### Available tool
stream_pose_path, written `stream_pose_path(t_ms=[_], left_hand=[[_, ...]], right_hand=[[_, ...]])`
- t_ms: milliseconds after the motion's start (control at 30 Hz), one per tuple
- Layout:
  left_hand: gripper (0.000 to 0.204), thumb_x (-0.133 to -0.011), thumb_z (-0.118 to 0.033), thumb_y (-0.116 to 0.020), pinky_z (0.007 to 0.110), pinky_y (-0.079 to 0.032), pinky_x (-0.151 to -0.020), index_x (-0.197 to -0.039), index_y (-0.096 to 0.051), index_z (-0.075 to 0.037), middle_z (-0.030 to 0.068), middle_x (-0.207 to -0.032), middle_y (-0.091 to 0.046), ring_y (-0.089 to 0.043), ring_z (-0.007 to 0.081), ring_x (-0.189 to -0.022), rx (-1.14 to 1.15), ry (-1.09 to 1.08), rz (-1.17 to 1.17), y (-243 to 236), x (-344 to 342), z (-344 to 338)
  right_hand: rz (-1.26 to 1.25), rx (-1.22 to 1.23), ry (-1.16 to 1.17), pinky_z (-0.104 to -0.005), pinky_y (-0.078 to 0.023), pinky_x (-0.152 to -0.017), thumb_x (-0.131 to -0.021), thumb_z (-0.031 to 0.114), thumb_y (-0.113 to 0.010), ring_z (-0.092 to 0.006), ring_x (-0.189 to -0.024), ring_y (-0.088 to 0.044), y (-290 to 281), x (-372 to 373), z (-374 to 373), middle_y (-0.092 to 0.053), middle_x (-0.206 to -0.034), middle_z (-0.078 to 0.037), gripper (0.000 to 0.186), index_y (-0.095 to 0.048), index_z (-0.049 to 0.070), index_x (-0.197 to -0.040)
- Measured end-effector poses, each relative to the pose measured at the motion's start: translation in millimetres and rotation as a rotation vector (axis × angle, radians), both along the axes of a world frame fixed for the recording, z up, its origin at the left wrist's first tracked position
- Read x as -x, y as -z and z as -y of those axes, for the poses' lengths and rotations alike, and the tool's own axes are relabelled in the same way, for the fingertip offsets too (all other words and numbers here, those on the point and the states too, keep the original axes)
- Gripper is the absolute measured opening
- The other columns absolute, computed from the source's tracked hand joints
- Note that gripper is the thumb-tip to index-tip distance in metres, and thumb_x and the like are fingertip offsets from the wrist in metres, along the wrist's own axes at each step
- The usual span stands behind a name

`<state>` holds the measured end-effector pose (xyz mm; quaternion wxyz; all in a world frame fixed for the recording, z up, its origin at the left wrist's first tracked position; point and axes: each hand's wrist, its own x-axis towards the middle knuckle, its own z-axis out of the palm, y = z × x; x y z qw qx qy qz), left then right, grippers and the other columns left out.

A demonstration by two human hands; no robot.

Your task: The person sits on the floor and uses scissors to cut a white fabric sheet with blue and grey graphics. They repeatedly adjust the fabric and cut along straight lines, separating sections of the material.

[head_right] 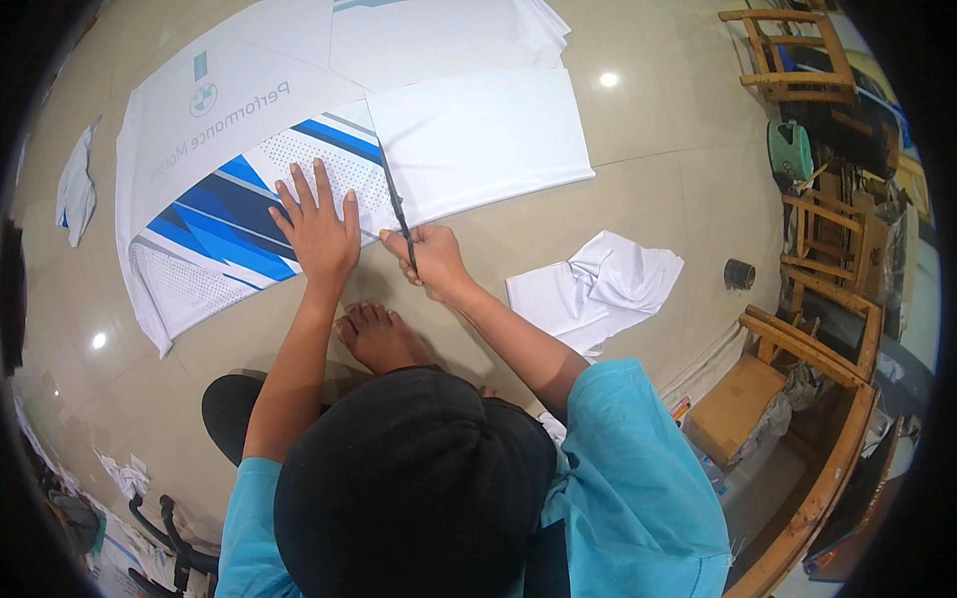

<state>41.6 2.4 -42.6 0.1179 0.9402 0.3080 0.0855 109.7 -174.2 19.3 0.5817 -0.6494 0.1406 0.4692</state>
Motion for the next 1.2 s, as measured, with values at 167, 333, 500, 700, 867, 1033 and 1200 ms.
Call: stream_pose_path(t_ms=[167, 333, 500, 700, 867, 1033, 1200], left_hand=[[0.074, -0.115, -0.052, -0.052, 0.08, -0.014, -0.131, -0.178, -0.039, -0.015, 0.0245, -0.186, -0.026, -0.018, 0.0571, -0.17, 0.002, 0.004, 0.014, 1, 1, 0], [0.074, -0.115, -0.051, -0.054, 0.08, -0.015, -0.131, -0.178, -0.04, -0.015, 0.0249, -0.185, -0.027, -0.019, 0.0581, -0.169, 0.004, 0.003, 0.014, -1, 1, 0], [0.074, -0.115, -0.051, -0.053, 0.08, -0.014, -0.131, -0.178, -0.04, -0.015, 0.0254, -0.185, -0.028, -0.018, 0.0585, -0.169, 0.013, 0.005, 0.02, -1, 0, 0], [0.074, -0.115, -0.052, -0.052, 0.08, -0.014, -0.131, -0.178, -0.04, -0.015, 0.0256, -0.185, -0.028, -0.018, 0.0585, -0.169, 0.011, 0.005, 0.02, 0, 1, -1], [0.074, -0.115, -0.052, -0.052, 0.08, -0.014, -0.131, -0.178, -0.04, -0.015, 0.0254, -0.185, -0.028, -0.018, 0.0583, -0.17, 0.009, 0.006, 0.021, 0, 1, 0], [0.074, -0.115, -0.052, -0.052, 0.08, -0.014, -0.131, -0.178, -0.041, -0.015, 0.0251, -0.185, -0.028, -0.018, 0.0582, -0.169, 0.01, 0.007, 0.022, -1, 1, 0], [0.074, -0.115, -0.052, -0.053, 0.08, -0.014, -0.131, -0.178, -0.041, -0.014, 0.0248, -0.185, -0.027, -0.018, 0.0578, -0.17, 0.018, 0.008, 0.031, -2, 1, 1]], right_hand=[[-0.005, -0.005, -0.005, -0.0251, -0.032, -0.041, -0.096, 0.034, -0.093, -0.006, -0.046, -0.049, 0, -2, -1, -0.058, -0.063, 0.0, 0.044, -0.065, 0.0, -0.087], [-0.009, -0.045, -0.012, -0.0255, -0.032, -0.041, -0.097, 0.034, -0.092, -0.0058, -0.045, -0.047, -3, -11, -7, -0.056, -0.061, 0.001, 0.044, -0.062, 0.005, -0.082], [-0.031, -0.068, 0.002, -0.0256, -0.031, -0.04, -0.096, 0.032, -0.093, -0.0059, -0.044, -0.045, 0, -17, -11, -0.055, -0.061, 0.002, 0.044, -0.061, 0.007, -0.08], [-0.016, -0.047, -0.009, -0.0259, -0.032, -0.04, -0.097, 0.03, -0.092, -0.0064, -0.045, -0.048, 3, -18, -14, -0.056, -0.061, 0.001, 0.042, -0.062, 0.006, -0.081], [-0.033, -0.008, 0.006, -0.0263, -0.032, -0.039, -0.097, 0.03, -0.092, -0.0068, -0.045, -0.048, -1, -18, -18, -0.056, -0.061, 0.001, 0.042, -0.061, 0.006, -0.08], [-0.023, -0.049, -0.01, -0.0266, -0.031, -0.039, -0.098, 0.033, -0.092, -0.0071, -0.044, -0.046, 0, -24, -21, -0.055, -0.059, 0.001, 0.045, -0.059, 0.009, -0.078], [-0.01, -0.078, -0.003, -0.0274, -0.03, -0.04, -0.098, 0.034, -0.092, -0.0075, -0.043, -0.044, -1, -32, -30, -0.054, -0.058, 0.0, 0.049, -0.056, 0.011, -0.074]])
